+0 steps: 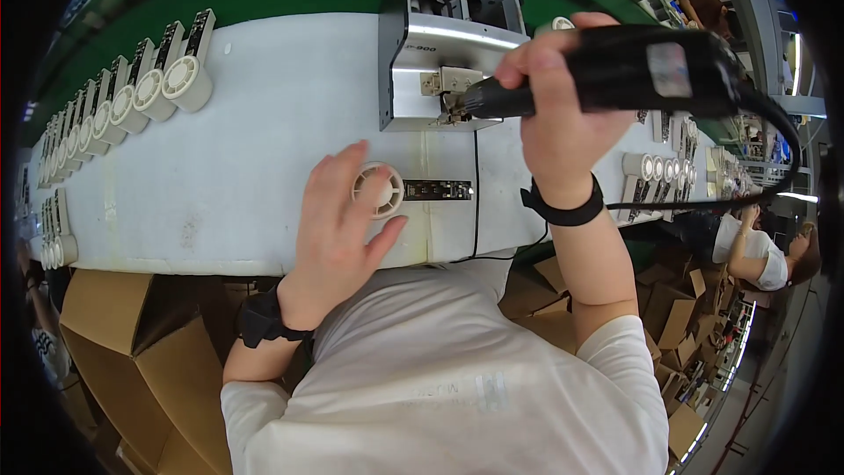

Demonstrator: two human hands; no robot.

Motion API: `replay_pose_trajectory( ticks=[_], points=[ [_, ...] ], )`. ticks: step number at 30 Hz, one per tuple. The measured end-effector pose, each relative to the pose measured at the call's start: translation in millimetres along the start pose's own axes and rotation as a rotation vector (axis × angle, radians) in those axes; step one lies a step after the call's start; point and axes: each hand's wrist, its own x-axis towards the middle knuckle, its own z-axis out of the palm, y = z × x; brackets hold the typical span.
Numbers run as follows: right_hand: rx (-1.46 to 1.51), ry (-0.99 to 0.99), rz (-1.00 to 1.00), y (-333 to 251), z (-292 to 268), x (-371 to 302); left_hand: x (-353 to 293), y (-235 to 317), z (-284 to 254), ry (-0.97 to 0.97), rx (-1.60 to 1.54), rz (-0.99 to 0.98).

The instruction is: The person picks up a circuit board and a plastic housing, fits them together, and uses a power screwdriver to fasten them. After repeating this process, they place the completed units into a cardboard box and reach for more components.

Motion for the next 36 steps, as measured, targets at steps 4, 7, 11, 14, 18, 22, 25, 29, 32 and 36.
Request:
replay_pose_trajectory(
  ticks=[4,7,11,14,18,22,25,29,32,36],
  points=[
    [-0.028,-0.063,0.066,6.0,2.9,6.3,-18.0,-14.1,13.2,0.053,-0.298,-0.257],
    [-0.033,-0.078,0.143,-0.2,1.8,1.9,-22.2,-24.7,17.6,-0.028,-0.319,-0.267],
    [-0.02,-0.081,0.222,-14.7,-8.4,-23.8,-22.8,-29.2,17.5,-0.079,-0.284,-0.241],
    [0.023,-0.054,0.191,-25.9,-26.4,-52.3,-22.9,-29.2,18.0,-0.085,-0.27,-0.241],
    [0.03,-0.07,0.15,-29.3,-40.0,-71.5,-24.4,-28.7,20.4,-0.077,-0.288,-0.254],
    [0.004,-0.046,0.178,-27.0,-41.4,-77.1,-24.0,-29.6,22.2,-0.057,-0.299,-0.241],
    [0.008,-0.033,0.181,-26.4,-42.2,-79.3,-24.5,-28.4,22.6,-0.057,-0.299,-0.247],
    [0.019,-0.015,0.184,-20.5,-42.4,-81.4,-24.6,-27.2,22.0,-0.053,-0.285,-0.247],
    [0.037,-0.001,0.206,-19.2,-42.6,-83.3,-25.2,-26.9,22.2,-0.054,-0.283,-0.242],
    [0.045,0.002,0.2,-14.9,-42.9,-88.8,-25.9,-26.6,23.1,-0.035,-0.273,-0.236]
  ],
)
